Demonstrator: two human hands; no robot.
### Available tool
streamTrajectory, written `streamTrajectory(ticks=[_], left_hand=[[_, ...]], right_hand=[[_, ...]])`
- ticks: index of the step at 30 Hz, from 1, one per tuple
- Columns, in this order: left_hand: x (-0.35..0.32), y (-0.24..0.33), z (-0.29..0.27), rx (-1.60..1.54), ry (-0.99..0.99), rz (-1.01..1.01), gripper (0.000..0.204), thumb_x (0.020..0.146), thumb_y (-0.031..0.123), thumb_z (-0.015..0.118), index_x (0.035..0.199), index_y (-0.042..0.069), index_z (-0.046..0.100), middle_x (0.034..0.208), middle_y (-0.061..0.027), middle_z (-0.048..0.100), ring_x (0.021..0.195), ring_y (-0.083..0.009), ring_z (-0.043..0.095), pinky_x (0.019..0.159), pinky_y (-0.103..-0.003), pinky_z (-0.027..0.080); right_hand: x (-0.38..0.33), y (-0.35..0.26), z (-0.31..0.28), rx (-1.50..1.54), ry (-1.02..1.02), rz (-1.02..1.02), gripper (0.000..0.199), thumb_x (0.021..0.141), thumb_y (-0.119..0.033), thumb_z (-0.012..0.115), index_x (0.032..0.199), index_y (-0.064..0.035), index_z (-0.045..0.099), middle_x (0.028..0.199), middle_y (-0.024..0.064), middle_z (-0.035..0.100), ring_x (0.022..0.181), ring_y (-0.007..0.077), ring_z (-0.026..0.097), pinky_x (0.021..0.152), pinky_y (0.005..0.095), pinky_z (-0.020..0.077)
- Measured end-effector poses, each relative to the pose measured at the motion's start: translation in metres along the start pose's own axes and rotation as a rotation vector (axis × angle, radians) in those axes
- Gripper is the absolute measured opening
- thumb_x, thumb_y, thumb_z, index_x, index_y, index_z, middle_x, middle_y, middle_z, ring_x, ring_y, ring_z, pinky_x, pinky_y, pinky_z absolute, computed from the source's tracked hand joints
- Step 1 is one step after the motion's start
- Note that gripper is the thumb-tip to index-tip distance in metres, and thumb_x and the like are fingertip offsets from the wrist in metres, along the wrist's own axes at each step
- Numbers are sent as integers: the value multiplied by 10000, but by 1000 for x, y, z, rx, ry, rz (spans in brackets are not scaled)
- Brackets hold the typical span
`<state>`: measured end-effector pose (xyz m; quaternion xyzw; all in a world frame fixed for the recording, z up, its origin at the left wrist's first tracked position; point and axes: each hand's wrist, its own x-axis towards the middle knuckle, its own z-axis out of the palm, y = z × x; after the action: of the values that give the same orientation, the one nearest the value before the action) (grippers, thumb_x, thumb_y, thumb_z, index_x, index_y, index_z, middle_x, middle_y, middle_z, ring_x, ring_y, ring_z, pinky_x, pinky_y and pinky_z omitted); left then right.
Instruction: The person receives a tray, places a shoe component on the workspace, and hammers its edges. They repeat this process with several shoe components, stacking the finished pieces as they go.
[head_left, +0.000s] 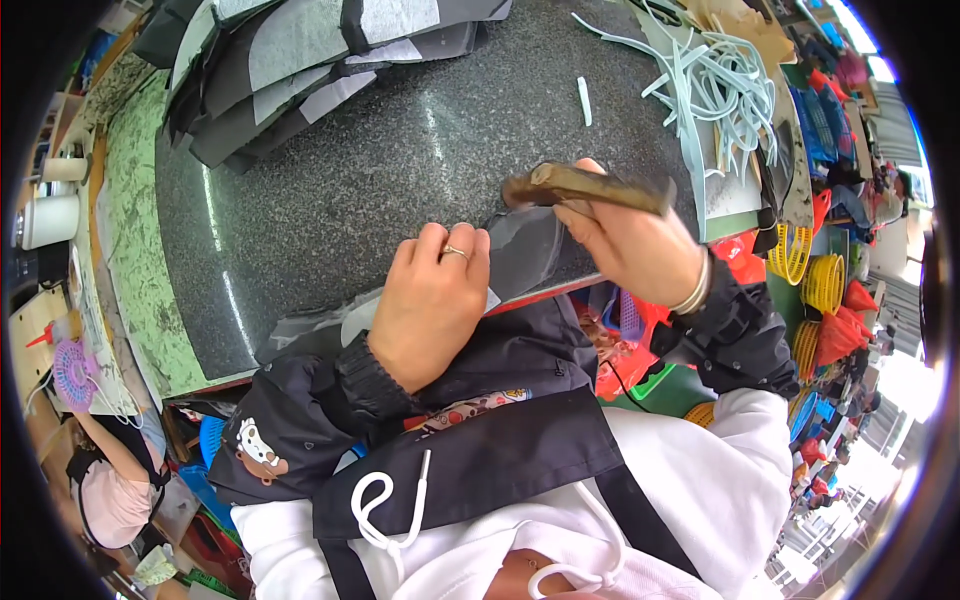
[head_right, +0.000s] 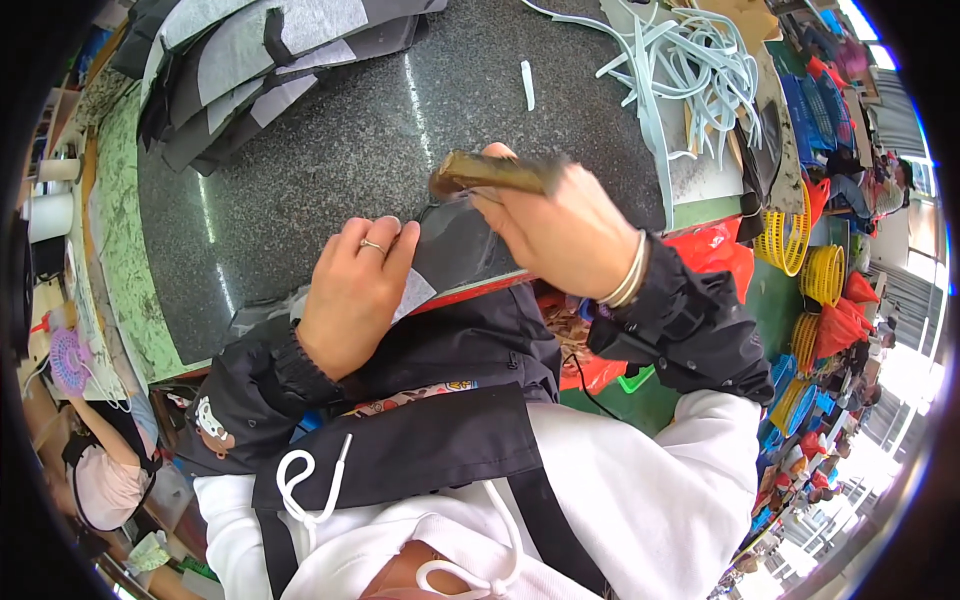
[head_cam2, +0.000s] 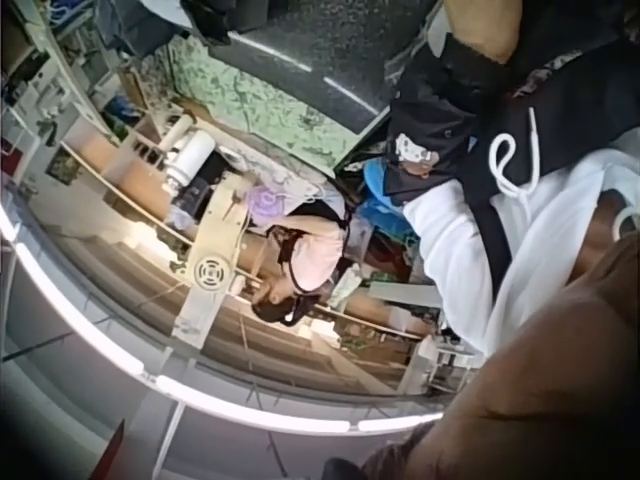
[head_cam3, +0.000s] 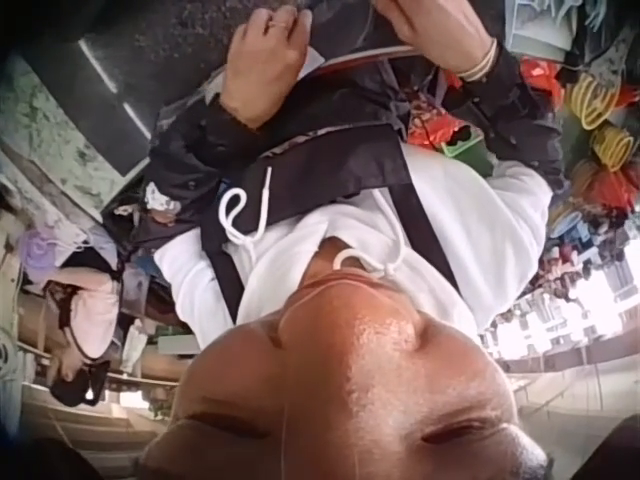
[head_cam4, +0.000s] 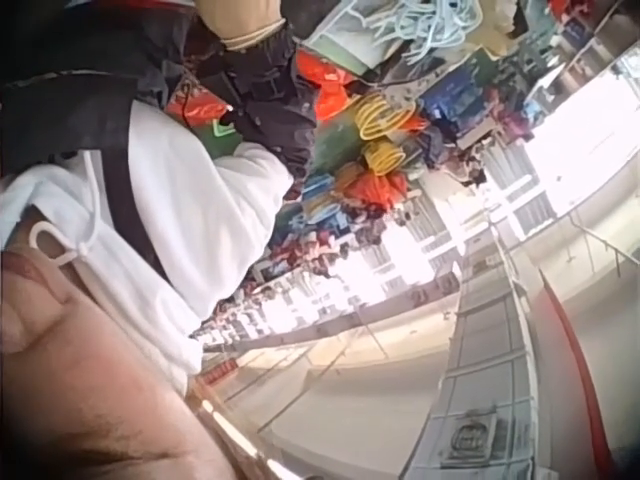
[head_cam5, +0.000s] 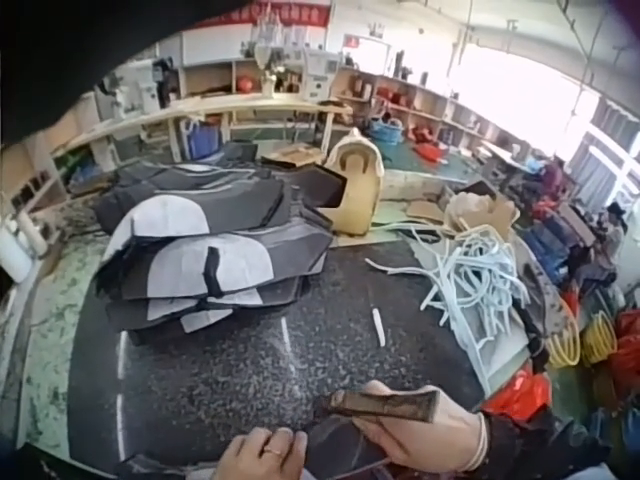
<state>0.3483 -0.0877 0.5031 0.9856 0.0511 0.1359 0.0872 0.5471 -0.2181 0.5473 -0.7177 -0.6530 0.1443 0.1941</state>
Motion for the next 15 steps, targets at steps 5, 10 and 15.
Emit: streamTrajectory(ticks=[5,10,15], left_hand=[[4,4,-1,115,-37,29,328,766,113,583,1061,-25,616,937,-71,536,879,-221,528,746,-323,459],[1,-25,-7,-209,-84,-52,329,763,109,611,1076,15,639,984,-75,564,904,-226,549,758,-332,471],[8,-4,-1,23,-2,23,279,747,110,695,1022,64,686,904,-71,588,850,-233,578,722,-347,489]], right_hand=[[0,-3,8,-11,-10,-13,200,911,-118,594,1087,-30,630,1009,160,597,787,342,625,686,389,505],[-2,-5,17,-118,-120,37,231,909,-105,587,1130,-39,597,942,150,583,788,312,633,679,393,501],[-10,-5,7,-189,-87,-38,280,896,-103,581,1168,-37,564,859,137,549,750,313,625,635,392,497]])
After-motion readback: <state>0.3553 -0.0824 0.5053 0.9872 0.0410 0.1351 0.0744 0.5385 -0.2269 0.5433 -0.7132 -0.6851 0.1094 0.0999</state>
